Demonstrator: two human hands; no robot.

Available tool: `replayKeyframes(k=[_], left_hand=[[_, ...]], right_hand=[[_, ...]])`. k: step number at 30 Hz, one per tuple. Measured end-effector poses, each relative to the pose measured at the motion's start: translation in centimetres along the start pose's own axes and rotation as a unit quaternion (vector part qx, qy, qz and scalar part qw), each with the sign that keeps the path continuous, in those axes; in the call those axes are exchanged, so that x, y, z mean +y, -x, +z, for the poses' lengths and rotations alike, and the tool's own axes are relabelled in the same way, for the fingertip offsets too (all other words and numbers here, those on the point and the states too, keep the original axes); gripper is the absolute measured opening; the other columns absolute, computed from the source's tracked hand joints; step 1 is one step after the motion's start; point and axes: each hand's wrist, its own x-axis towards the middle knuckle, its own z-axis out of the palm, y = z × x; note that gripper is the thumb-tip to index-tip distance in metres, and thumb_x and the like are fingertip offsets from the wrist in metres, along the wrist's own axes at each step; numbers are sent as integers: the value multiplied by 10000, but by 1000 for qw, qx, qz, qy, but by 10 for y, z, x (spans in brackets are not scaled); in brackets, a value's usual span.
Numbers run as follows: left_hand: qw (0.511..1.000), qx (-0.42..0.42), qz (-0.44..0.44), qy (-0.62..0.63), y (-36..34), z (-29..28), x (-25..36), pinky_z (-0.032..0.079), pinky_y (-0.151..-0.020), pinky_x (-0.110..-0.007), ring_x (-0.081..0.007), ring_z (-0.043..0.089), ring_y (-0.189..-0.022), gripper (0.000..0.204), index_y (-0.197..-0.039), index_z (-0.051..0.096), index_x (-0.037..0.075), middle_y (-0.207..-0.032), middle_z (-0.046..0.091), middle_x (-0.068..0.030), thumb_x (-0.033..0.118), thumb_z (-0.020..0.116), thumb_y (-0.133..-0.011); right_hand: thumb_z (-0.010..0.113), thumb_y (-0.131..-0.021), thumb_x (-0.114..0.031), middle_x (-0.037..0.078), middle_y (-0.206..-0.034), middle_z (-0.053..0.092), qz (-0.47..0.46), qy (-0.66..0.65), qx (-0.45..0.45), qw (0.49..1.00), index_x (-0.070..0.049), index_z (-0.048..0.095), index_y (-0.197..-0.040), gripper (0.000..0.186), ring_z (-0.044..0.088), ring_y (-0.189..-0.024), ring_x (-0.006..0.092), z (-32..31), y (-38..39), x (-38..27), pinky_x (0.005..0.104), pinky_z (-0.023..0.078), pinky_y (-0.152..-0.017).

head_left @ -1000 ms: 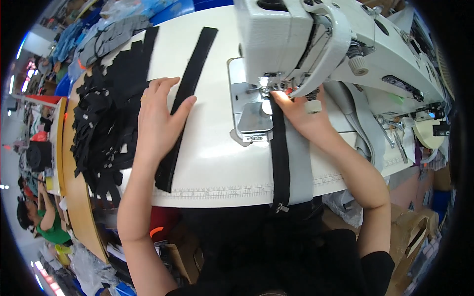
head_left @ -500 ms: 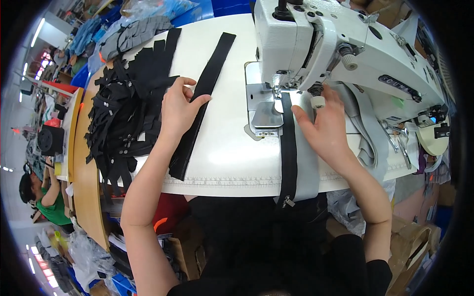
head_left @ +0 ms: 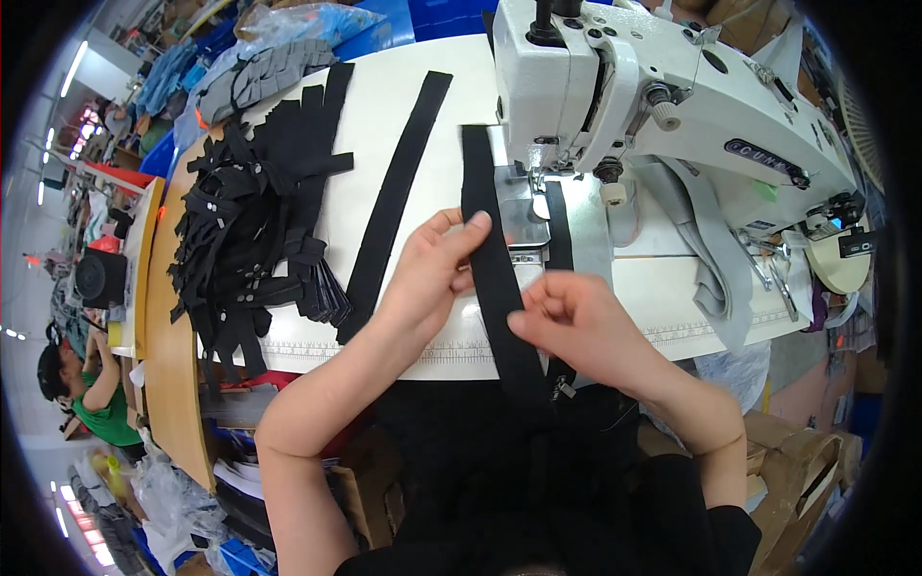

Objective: Sewing zippers onto black fabric strips using an industrial sewing machine.

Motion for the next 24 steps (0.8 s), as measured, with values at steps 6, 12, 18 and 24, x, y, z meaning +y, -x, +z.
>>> replayKeyframes(k=[6, 12, 18, 24], left_hand=[[998, 27, 59, 27, -18, -18, 5, 349, -528, -167, -22, 535, -669, 127, -1044, 647, 88, -828, 648, 37, 200, 704, -1037], [998, 8, 59, -23, 12, 17, -10, 397, -546, -183, -34, 560, -641, 192, -909, 624, 96, -753, 637, 28, 178, 782, -981], [998, -65, 21, -13, 23, 29, -15, 508, -565, -199, -66, 644, -658, 170, -952, 657, 49, -769, 673, -9, 171, 769, -990], [994, -102, 16, -34, 19, 17, -19, 476, -582, -192, -58, 610, -679, 140, -1033, 712, 26, -819, 694, -15, 155, 755, -998]], right_hand=[[796, -899, -133, 18, -711, 669, 39, 165, -192, 967, -23, 665, -963, 183, 610, -625, 114, -43, 54, 17, 271, 477, -604], [846, -848, -182, 69, -861, 678, -213, 325, 198, 900, -55, 713, -1058, 279, 663, -770, 250, -4, 41, 12, 361, 524, -641], [822, -853, -170, 63, -959, 683, -353, 466, 402, 705, -21, 742, -1101, 300, 652, -893, 254, 15, 14, 12, 359, 515, -698], [790, -907, -186, 81, -876, 719, -344, 375, 403, 761, 2, 760, -1079, 257, 664, -816, 259, 27, 13, 20, 371, 504, -677]])
